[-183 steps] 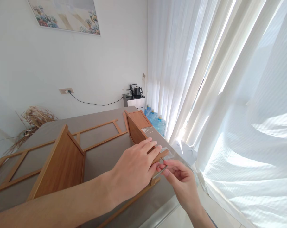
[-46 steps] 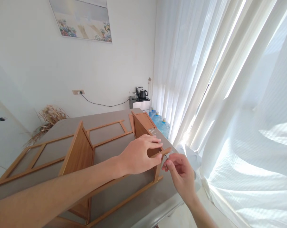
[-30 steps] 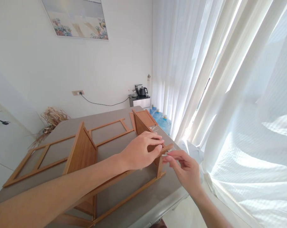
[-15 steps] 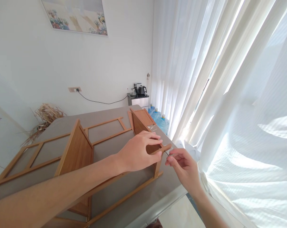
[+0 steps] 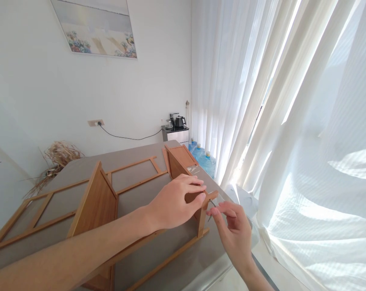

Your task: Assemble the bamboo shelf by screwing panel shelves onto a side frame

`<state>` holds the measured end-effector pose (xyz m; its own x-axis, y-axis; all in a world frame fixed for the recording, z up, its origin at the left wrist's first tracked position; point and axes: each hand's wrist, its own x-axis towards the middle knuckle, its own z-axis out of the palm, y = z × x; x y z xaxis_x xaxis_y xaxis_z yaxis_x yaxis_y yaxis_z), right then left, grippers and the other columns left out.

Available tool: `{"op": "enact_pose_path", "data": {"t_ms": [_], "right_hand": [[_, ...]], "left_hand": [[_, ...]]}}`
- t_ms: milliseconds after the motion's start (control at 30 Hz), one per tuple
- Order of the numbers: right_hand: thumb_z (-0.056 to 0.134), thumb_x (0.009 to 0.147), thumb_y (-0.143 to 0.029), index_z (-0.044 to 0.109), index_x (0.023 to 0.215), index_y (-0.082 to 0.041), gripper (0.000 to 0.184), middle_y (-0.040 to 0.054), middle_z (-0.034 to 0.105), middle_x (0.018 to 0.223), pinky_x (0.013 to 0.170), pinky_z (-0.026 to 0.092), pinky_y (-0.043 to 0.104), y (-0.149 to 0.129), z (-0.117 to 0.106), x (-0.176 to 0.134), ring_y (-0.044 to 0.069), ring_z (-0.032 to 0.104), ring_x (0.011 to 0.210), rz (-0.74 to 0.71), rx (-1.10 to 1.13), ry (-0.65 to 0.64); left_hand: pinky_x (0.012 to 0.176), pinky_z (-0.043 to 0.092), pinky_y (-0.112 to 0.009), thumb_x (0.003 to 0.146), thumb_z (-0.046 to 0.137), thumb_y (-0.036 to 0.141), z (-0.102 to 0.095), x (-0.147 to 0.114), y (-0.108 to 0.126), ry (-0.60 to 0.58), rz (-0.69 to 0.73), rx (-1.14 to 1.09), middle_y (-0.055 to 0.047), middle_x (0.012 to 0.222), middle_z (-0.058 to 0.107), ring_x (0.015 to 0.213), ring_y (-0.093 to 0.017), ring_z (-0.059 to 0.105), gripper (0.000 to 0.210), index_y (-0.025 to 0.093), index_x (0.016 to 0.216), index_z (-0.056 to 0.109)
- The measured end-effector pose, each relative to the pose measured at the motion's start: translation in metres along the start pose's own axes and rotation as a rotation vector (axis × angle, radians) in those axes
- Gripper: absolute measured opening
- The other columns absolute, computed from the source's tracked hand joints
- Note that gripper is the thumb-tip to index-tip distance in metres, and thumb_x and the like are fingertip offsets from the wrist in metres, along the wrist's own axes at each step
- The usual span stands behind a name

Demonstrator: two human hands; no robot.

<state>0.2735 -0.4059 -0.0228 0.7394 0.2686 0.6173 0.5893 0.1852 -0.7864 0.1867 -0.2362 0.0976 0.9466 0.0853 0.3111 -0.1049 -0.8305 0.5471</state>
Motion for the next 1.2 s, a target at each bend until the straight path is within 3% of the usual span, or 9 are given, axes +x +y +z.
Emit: {"op": "enact_pose_path", "data": {"t_ms": [100, 267, 433, 533, 700, 833, 900, 1067, 1200], "right_hand": [[0.067, 0.093, -0.02, 0.069, 0.098, -0.026, 0.008, 0.0015, 0.075, 0.089, 0.074, 0.06, 0.029, -0.002, 0.002, 0.001, 0.016, 0.073, 0.078, -0.073, 0.017, -0.083], [0.066, 0.093, -0.019, 0.067, 0.108, -0.028, 0.017, 0.0026, 0.076, 0.097, 0.079, 0.061, 0.029, -0.01, -0.001, 0.01, 0.017, 0.073, 0.087, -0.015, 0.106, -0.238], [0.067, 0.092, -0.019, 0.066, 0.112, -0.027, 0.022, 0.0031, 0.076, 0.1, 0.082, 0.06, 0.03, -0.012, -0.009, 0.012, 0.016, 0.072, 0.088, -0.007, 0.071, -0.303], [0.068, 0.092, -0.022, 0.067, 0.109, -0.027, 0.017, 0.0025, 0.076, 0.094, 0.077, 0.059, 0.03, -0.009, -0.009, 0.01, 0.017, 0.072, 0.083, 0.023, -0.006, -0.284], [0.064, 0.096, -0.03, 0.066, 0.102, -0.025, 0.009, 0.0013, 0.069, 0.081, 0.066, 0.055, 0.03, -0.012, -0.002, 0.017, 0.015, 0.065, 0.069, 0.018, -0.086, -0.106], [0.058, 0.099, -0.032, 0.052, 0.127, -0.029, 0.029, -0.004, 0.06, 0.075, 0.066, 0.055, 0.03, -0.022, 0.001, 0.025, 0.014, 0.062, 0.066, 0.074, 0.086, -0.127], [0.057, 0.1, -0.032, 0.046, 0.131, -0.031, 0.033, -0.006, 0.059, 0.071, 0.065, 0.055, 0.031, -0.026, -0.001, 0.026, 0.014, 0.063, 0.064, 0.121, 0.152, -0.162], [0.059, 0.099, -0.034, 0.047, 0.12, -0.029, 0.025, -0.0046, 0.065, 0.071, 0.066, 0.055, 0.031, -0.025, -0.01, 0.026, 0.015, 0.065, 0.066, 0.206, 0.201, -0.191], [0.062, 0.097, -0.036, 0.059, 0.097, -0.025, 0.012, -0.0007, 0.064, 0.076, 0.063, 0.052, 0.029, -0.012, -0.013, 0.024, 0.015, 0.062, 0.069, 0.172, 0.114, -0.192]], "left_hand": [[0.115, 0.046, -0.04, 0.099, 0.052, 0.035, 0.0, 0.0, 0.0, 0.007, 0.013, 0.008, 0.002, 0.133, 0.069, 0.134, -0.021, 0.053, 0.031, 0.029, 0.119, 0.075], [0.115, 0.046, -0.04, 0.097, 0.054, 0.031, 0.0, 0.001, -0.002, 0.007, 0.02, -0.011, 0.002, 0.132, 0.069, 0.134, -0.022, 0.053, 0.03, 0.028, 0.119, 0.075], [0.116, 0.045, -0.039, 0.099, 0.05, 0.03, 0.001, 0.001, -0.004, 0.011, 0.017, -0.036, 0.001, 0.133, 0.069, 0.136, -0.021, 0.052, 0.032, 0.026, 0.12, 0.075], [0.116, 0.044, -0.038, 0.1, 0.05, 0.031, 0.002, 0.0, -0.005, 0.014, 0.018, -0.047, 0.001, 0.133, 0.069, 0.136, -0.021, 0.052, 0.033, 0.026, 0.121, 0.074], [0.115, 0.045, -0.041, 0.1, 0.05, 0.032, 0.002, 0.0, -0.005, 0.019, 0.025, -0.045, 0.002, 0.131, 0.07, 0.136, -0.023, 0.052, 0.032, 0.029, 0.119, 0.075], [0.115, 0.046, -0.042, 0.097, 0.057, 0.039, 0.001, 0.0, -0.003, 0.023, 0.032, -0.047, 0.0, 0.134, 0.068, 0.134, -0.025, 0.054, 0.031, 0.03, 0.121, 0.075], [0.115, 0.046, -0.042, 0.094, 0.06, 0.041, 0.001, -0.001, -0.003, 0.012, 0.034, -0.043, 0.0, 0.136, 0.067, 0.134, -0.026, 0.054, 0.033, 0.029, 0.122, 0.074], [0.116, 0.046, -0.041, 0.089, 0.065, 0.037, 0.0, -0.002, -0.002, -0.007, 0.026, -0.028, 0.0, 0.137, 0.066, 0.134, -0.026, 0.053, 0.036, 0.028, 0.122, 0.074], [0.116, 0.045, -0.041, 0.088, 0.064, 0.035, 0.0, -0.001, 0.0, 0.009, 0.023, -0.013, 0.0, 0.135, 0.067, 0.135, -0.025, 0.053, 0.036, 0.027, 0.122, 0.074]]}}
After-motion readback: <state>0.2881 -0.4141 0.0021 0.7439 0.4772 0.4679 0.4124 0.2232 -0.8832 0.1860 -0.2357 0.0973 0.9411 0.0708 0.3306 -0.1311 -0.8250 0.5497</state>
